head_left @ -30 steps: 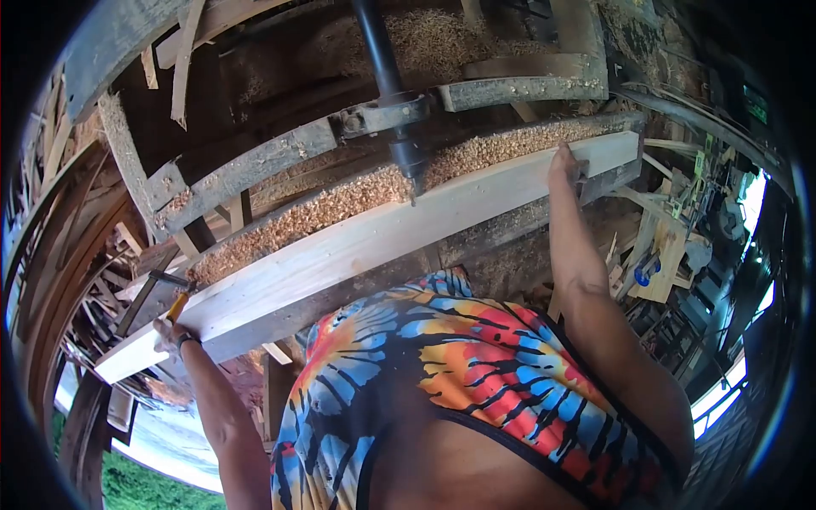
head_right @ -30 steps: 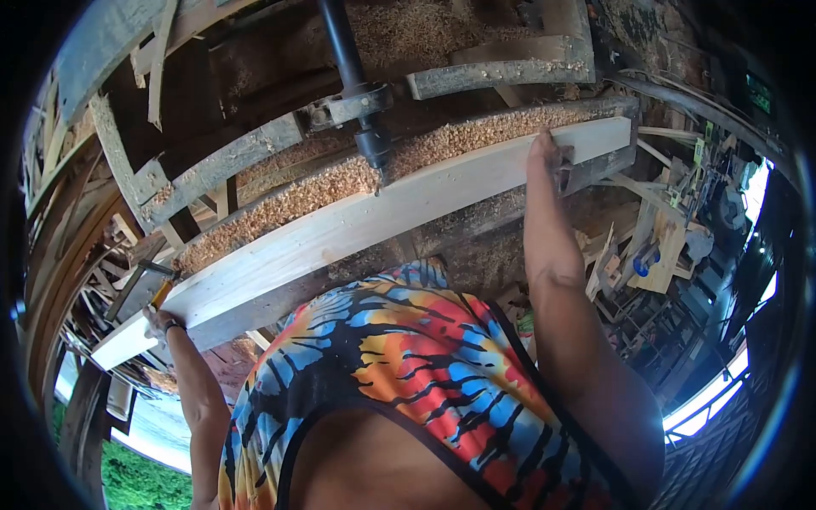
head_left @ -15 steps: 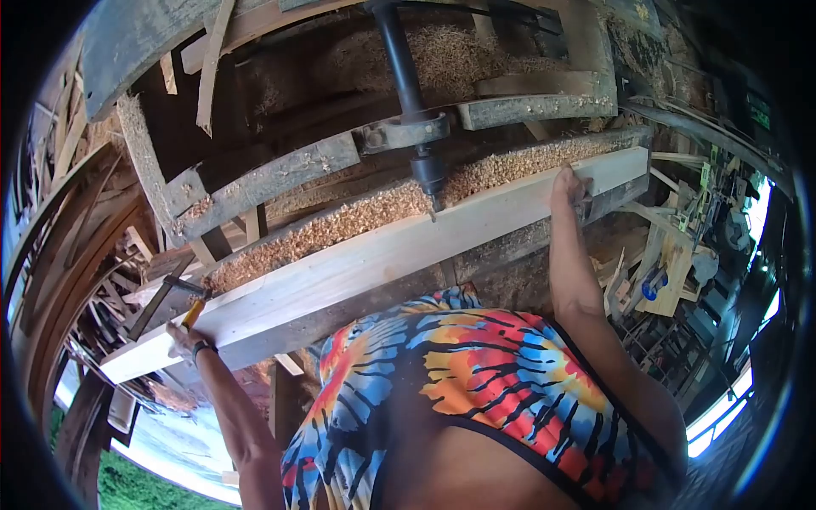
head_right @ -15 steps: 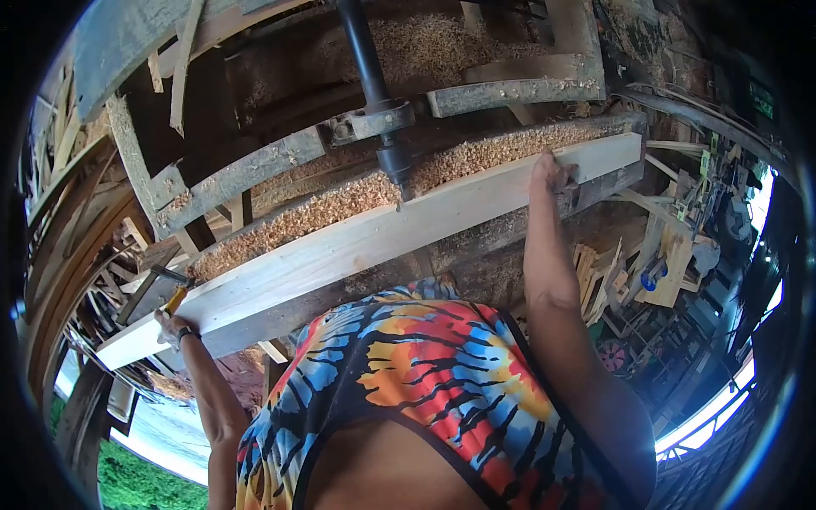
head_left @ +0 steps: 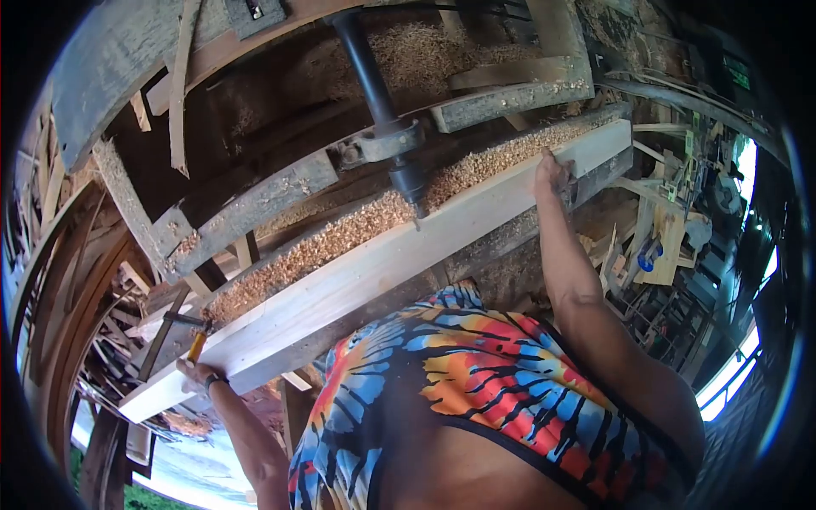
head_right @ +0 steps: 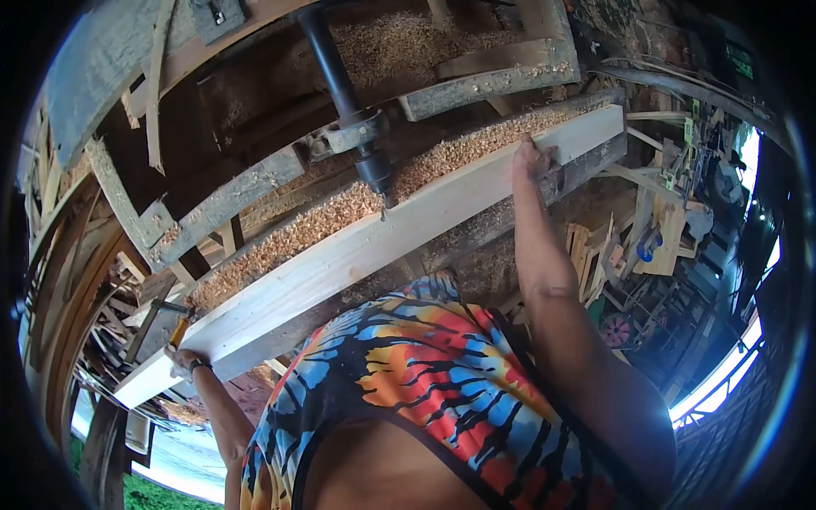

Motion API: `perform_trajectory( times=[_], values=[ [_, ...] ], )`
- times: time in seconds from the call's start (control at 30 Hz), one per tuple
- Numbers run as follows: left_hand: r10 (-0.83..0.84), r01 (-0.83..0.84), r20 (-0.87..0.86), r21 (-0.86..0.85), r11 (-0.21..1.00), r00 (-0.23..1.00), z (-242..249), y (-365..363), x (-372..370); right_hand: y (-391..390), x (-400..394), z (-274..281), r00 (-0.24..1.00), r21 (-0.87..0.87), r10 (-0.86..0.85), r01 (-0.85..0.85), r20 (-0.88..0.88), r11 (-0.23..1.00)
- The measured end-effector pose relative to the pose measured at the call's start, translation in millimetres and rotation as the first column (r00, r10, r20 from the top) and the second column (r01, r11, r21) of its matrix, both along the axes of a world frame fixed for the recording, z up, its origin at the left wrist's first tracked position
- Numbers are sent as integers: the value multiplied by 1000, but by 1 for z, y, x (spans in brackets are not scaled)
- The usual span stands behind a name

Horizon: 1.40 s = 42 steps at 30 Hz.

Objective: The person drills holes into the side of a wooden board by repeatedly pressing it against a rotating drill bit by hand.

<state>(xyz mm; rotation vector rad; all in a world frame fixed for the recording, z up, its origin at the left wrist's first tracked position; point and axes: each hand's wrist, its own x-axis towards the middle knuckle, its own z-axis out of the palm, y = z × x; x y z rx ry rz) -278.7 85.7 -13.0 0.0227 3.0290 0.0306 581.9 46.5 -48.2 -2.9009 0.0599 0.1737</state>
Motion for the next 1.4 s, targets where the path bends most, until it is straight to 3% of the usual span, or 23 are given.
perform_trajectory(
  times=[0.13, 0.2, 0.33, 0.53, 0.7, 0.77, 0.8, 0.93, 1.07, 1.17, 1.23, 1.33, 1.4],
  values=[
    [29, -28, -5, 63, 998, 1000, -12, -8, -20, -17, 13, -20, 987, -199, 162, -159, -3, 967],
    [38, -40, 27, 88, 995, 999, -9, -6, -28, -19, 3, -25, 990, -152, 131, -123, 43, 981],
    [87, -112, 97, 301, 947, 992, -17, 0, -47, -11, -18, -12, 995, -200, 103, -98, 16, 975],
    [59, -61, 19, 71, 996, 998, -6, 3, -33, -30, 5, -45, 987, -47, 159, -158, 0, 986],
    [-58, 59, 29, -23, 998, 998, -8, 0, -19, 9, -26, 16, 1000, -102, -22, 20, -20, 995],
    [-192, 202, 85, -126, 971, 978, -7, -7, -12, -13, 13, -8, 997, -221, 76, -75, -4, 972],
    [-166, 174, 94, -86, 981, 982, -4, -5, -7, -15, 30, -18, 992, -275, 127, -121, 5, 954],
    [-63, 62, 62, 14, 998, 996, -20, -10, -24, -16, 27, -22, 992, -206, 74, -52, 100, 977],
    [-62, 62, 1, 62, 996, 998, -19, -5, -22, -5, 13, -9, 999, -98, -4, 9, 46, 995],
    [-32, 32, 17, 38, 999, 999, -16, -3, -39, -3, -18, 4, 1000, -124, 6, -4, 15, 992],
    [24, -37, 59, 230, 973, 998, -5, 5, -33, 0, -34, 4, 1000, -173, -13, 14, 4, 985],
    [45, -60, 70, 222, 973, 997, -3, 8, -31, 0, -40, 1, 998, -101, -35, 41, 58, 994],
    [42, -50, 50, 188, 981, 998, -5, 7, -35, -14, -20, -20, 998, -108, 43, -37, 48, 993]
  ],
)
